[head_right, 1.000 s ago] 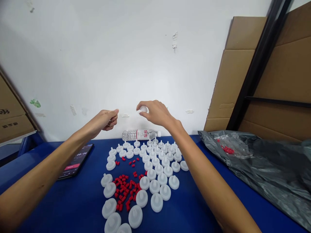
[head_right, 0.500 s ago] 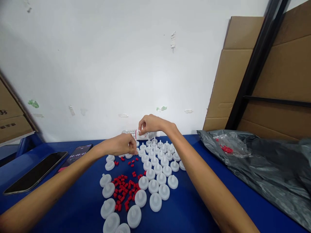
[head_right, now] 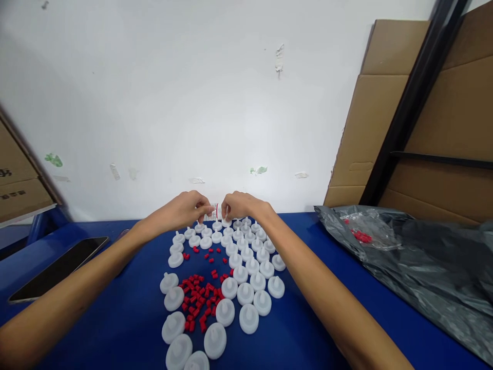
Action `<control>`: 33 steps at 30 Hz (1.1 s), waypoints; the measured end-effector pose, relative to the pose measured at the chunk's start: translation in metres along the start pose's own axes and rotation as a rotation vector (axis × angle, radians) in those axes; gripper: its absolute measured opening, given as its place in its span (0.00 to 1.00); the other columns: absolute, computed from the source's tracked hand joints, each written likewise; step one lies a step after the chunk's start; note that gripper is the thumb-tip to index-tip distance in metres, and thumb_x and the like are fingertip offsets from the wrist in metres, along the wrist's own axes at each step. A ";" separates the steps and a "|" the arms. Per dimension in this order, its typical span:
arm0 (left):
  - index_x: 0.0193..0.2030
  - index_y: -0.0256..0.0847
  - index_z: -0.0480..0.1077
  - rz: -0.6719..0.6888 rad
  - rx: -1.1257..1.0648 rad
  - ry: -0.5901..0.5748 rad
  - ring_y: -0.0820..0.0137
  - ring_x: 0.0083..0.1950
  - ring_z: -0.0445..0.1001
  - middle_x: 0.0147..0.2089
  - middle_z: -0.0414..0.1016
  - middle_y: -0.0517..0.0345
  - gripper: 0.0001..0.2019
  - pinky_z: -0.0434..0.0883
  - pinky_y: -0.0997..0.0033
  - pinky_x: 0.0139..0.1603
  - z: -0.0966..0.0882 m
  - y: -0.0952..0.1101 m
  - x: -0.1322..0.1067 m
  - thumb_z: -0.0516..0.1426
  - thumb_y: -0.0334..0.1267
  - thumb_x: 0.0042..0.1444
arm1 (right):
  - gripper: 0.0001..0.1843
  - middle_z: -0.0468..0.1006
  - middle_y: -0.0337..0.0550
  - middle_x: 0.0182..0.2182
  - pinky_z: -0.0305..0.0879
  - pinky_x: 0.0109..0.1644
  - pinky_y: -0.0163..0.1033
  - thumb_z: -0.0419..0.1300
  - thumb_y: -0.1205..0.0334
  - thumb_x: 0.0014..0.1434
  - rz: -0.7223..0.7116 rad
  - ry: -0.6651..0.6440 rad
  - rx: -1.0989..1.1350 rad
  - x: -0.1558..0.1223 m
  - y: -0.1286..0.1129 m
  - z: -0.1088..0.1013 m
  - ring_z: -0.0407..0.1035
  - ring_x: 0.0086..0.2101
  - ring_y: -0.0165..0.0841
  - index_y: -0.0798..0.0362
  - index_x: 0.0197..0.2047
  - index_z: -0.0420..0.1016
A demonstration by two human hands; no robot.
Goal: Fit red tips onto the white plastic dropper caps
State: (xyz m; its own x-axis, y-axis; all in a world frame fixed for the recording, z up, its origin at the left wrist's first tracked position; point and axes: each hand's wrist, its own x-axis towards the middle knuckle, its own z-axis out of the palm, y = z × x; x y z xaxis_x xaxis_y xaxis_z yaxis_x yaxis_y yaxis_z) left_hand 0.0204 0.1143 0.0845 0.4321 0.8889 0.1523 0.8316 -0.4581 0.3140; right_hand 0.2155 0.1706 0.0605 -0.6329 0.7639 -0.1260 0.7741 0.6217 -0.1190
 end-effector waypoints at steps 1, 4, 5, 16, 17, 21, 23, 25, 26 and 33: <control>0.29 0.39 0.77 -0.004 0.010 0.015 0.70 0.21 0.70 0.27 0.80 0.54 0.16 0.60 0.70 0.24 -0.001 -0.002 0.000 0.53 0.44 0.61 | 0.16 0.74 0.48 0.53 0.73 0.51 0.49 0.60 0.55 0.68 0.009 -0.007 -0.011 0.000 0.000 0.001 0.73 0.47 0.38 0.53 0.55 0.72; 0.28 0.39 0.77 -0.007 0.039 0.042 0.70 0.20 0.68 0.24 0.78 0.53 0.19 0.57 0.70 0.23 -0.003 -0.004 0.001 0.52 0.45 0.62 | 0.16 0.74 0.48 0.54 0.73 0.51 0.49 0.60 0.55 0.68 0.034 -0.012 -0.038 0.002 0.002 0.003 0.72 0.48 0.39 0.52 0.56 0.72; 0.28 0.39 0.77 -0.003 0.050 0.046 0.70 0.20 0.68 0.24 0.77 0.53 0.19 0.57 0.69 0.23 -0.003 -0.004 0.000 0.52 0.45 0.62 | 0.16 0.74 0.48 0.54 0.72 0.51 0.49 0.60 0.55 0.68 0.039 -0.011 -0.043 0.003 0.003 0.004 0.72 0.48 0.39 0.52 0.56 0.72; 0.21 0.40 0.65 0.026 0.200 0.151 0.71 0.21 0.58 0.22 0.67 0.56 0.20 0.50 0.68 0.26 -0.001 0.007 -0.006 0.50 0.44 0.65 | 0.17 0.73 0.48 0.54 0.73 0.51 0.49 0.60 0.55 0.68 0.035 -0.011 -0.045 0.012 0.006 0.013 0.72 0.48 0.39 0.52 0.56 0.72; 0.21 0.41 0.63 0.025 0.207 0.159 0.71 0.21 0.57 0.21 0.66 0.56 0.21 0.50 0.67 0.26 -0.001 0.007 -0.006 0.49 0.45 0.65 | 0.16 0.74 0.48 0.54 0.73 0.51 0.49 0.60 0.55 0.68 0.035 -0.007 -0.043 0.012 0.006 0.014 0.73 0.48 0.39 0.52 0.56 0.72; 0.18 0.42 0.59 0.016 0.217 0.178 0.70 0.20 0.54 0.19 0.61 0.58 0.22 0.48 0.66 0.26 -0.002 0.008 -0.006 0.48 0.42 0.64 | 0.16 0.74 0.48 0.54 0.73 0.51 0.49 0.60 0.55 0.68 0.052 0.067 -0.045 0.009 0.002 0.010 0.73 0.47 0.38 0.52 0.56 0.72; 0.18 0.42 0.59 0.005 0.212 0.193 0.69 0.20 0.55 0.19 0.62 0.57 0.20 0.48 0.66 0.26 -0.003 0.009 -0.006 0.48 0.39 0.62 | 0.16 0.75 0.47 0.52 0.73 0.50 0.49 0.60 0.54 0.68 0.086 0.170 -0.058 0.003 0.002 -0.001 0.73 0.46 0.37 0.53 0.54 0.73; 0.20 0.42 0.61 -0.006 0.200 0.223 0.68 0.21 0.57 0.21 0.64 0.56 0.16 0.50 0.66 0.26 -0.005 0.009 -0.006 0.49 0.37 0.60 | 0.15 0.79 0.45 0.45 0.71 0.48 0.45 0.57 0.51 0.69 0.135 0.307 -0.073 -0.007 0.004 -0.016 0.74 0.42 0.36 0.54 0.47 0.76; 0.21 0.42 0.62 -0.010 0.191 0.243 0.67 0.22 0.59 0.22 0.65 0.56 0.14 0.51 0.66 0.27 -0.005 0.008 -0.007 0.50 0.36 0.58 | 0.18 0.80 0.44 0.40 0.69 0.45 0.43 0.55 0.49 0.70 0.160 0.379 -0.078 -0.014 0.007 -0.024 0.74 0.40 0.36 0.53 0.42 0.78; 0.41 0.42 0.69 0.001 0.005 0.376 0.58 0.46 0.71 0.42 0.75 0.52 0.13 0.67 0.58 0.48 0.018 -0.022 -0.039 0.44 0.41 0.65 | 0.28 0.77 0.47 0.24 0.55 0.36 0.40 0.47 0.46 0.70 0.323 0.675 -0.113 -0.087 0.038 -0.024 0.73 0.32 0.41 0.51 0.25 0.73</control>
State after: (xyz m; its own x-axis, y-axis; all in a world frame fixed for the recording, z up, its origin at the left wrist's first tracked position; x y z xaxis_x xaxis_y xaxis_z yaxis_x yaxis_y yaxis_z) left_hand -0.0083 0.0893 0.0551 0.2754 0.8291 0.4866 0.8331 -0.4584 0.3094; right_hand 0.2999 0.1317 0.0911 -0.2569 0.8286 0.4975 0.9395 0.3349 -0.0727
